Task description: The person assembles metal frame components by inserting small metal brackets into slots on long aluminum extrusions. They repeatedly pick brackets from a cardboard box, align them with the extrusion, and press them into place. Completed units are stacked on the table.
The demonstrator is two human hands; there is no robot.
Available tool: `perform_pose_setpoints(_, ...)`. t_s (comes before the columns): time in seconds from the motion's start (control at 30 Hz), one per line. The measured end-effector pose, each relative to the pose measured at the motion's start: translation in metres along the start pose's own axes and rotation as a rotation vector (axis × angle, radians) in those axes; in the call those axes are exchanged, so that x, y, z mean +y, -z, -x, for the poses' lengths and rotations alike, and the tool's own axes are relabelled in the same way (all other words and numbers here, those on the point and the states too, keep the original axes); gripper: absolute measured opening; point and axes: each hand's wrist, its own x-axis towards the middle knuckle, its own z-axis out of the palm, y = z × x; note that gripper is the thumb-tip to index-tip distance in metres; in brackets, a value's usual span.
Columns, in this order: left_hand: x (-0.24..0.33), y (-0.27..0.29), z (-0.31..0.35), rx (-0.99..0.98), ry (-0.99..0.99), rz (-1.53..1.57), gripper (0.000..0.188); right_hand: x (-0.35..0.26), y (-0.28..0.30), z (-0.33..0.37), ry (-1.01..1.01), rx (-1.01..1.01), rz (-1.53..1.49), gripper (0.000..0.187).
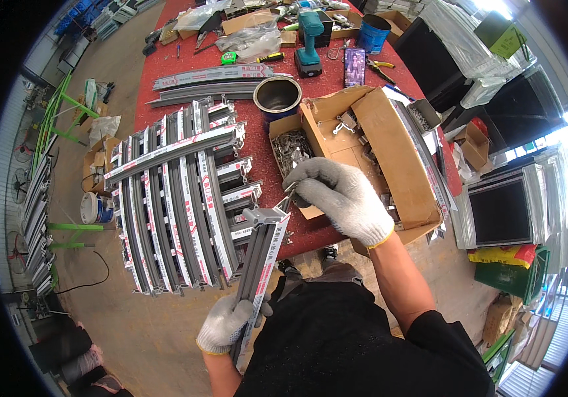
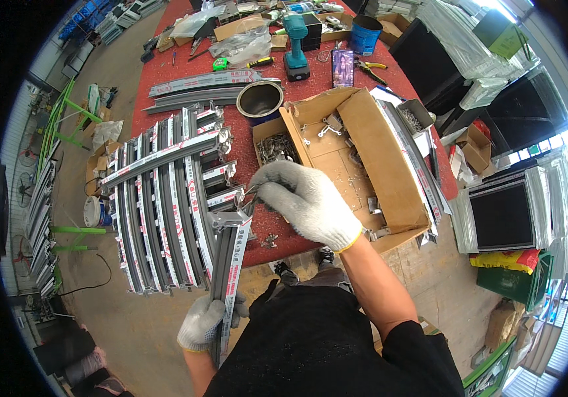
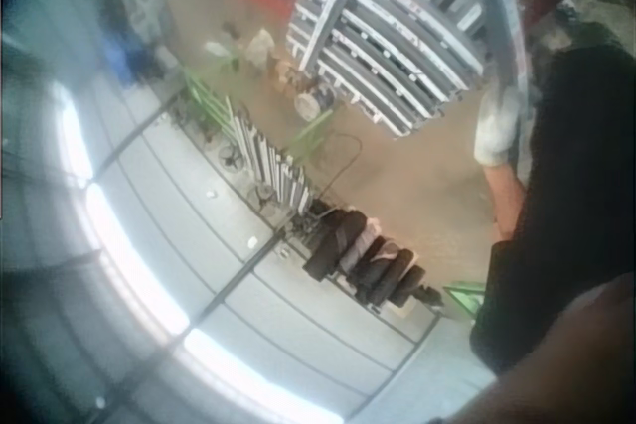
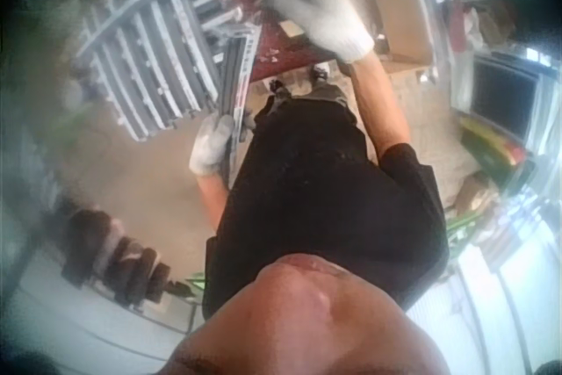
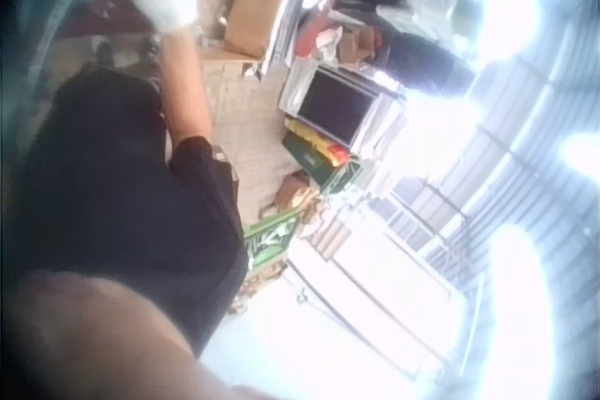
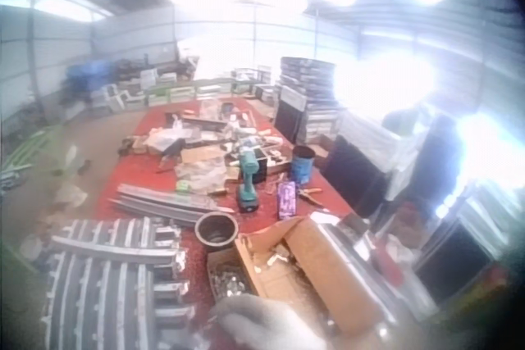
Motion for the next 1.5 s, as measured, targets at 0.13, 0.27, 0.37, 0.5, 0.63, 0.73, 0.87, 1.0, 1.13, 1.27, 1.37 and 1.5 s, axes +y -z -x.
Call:
perform_pose_setpoints(0.13, 0.004, -0.002, 0.003, 0.030, -0.004, -0.033, 0.093, -0.003, -0.001, -0.003, -0.015, -0.045, 0.010, 0.024)
perform_pose_setpoints(0.27, 0.005, -0.005, 0.005, 0.032, -0.005, -0.016, 0.089, -0.003, -0.003, -0.005, -0.057, -0.046, 0.017, 0.024)
perform_pose_setpoints(0.37, 0.004, -0.005, 0.004, 0.041, 0.008, -0.027, 0.086, -0.001, -0.004, -0.006, 0.000, -0.046, 0.070, 0.022)
perform_pose_setpoints(0.5, 0.006, -0.005, 0.001, 0.085, 0.079, -0.100, 0.081, 0.003, -0.004, -0.008, -0.006, -0.055, 0.061, 0.024)
perform_pose_setpoints(0.63, 0.010, -0.013, 0.001, 0.133, 0.025, -0.084, 0.041, 0.006, -0.005, -0.009, -0.016, -0.037, 0.071, 0.024)
perform_pose_setpoints(0.73, 0.012, -0.017, 0.000, 0.162, 0.016, -0.059, 0.038, 0.007, -0.006, -0.008, -0.045, -0.041, 0.045, 0.024)
perform_pose_setpoints(0.87, 0.009, -0.018, -0.002, 0.174, -0.013, -0.079, 0.038, 0.004, -0.005, -0.009, -0.052, -0.022, 0.060, 0.024)
perform_pose_setpoints(1.0, 0.005, -0.011, -0.006, 0.178, 0.039, -0.167, 0.060, 0.001, 0.000, -0.008, -0.080, -0.052, 0.102, 0.025)
perform_pose_setpoints(1.13, 0.003, -0.006, -0.008, 0.167, 0.025, -0.187, 0.066, 0.006, 0.005, -0.007, 0.143, -0.054, 0.312, 0.022)
perform_pose_setpoints(1.27, 0.003, -0.004, -0.010, 0.134, -0.001, -0.118, 0.071, 0.015, 0.009, -0.008, 0.386, -0.063, 0.421, 0.028)
perform_pose_setpoints(1.37, 0.003, -0.004, -0.012, 0.131, 0.007, -0.148, 0.070, 0.020, 0.008, -0.006, 0.457, -0.066, 0.436, 0.033)
perform_pose_setpoints(1.5, 0.005, -0.005, -0.010, 0.126, 0.011, -0.141, 0.071, 0.021, 0.007, -0.002, 0.472, -0.094, 0.478, 0.039)
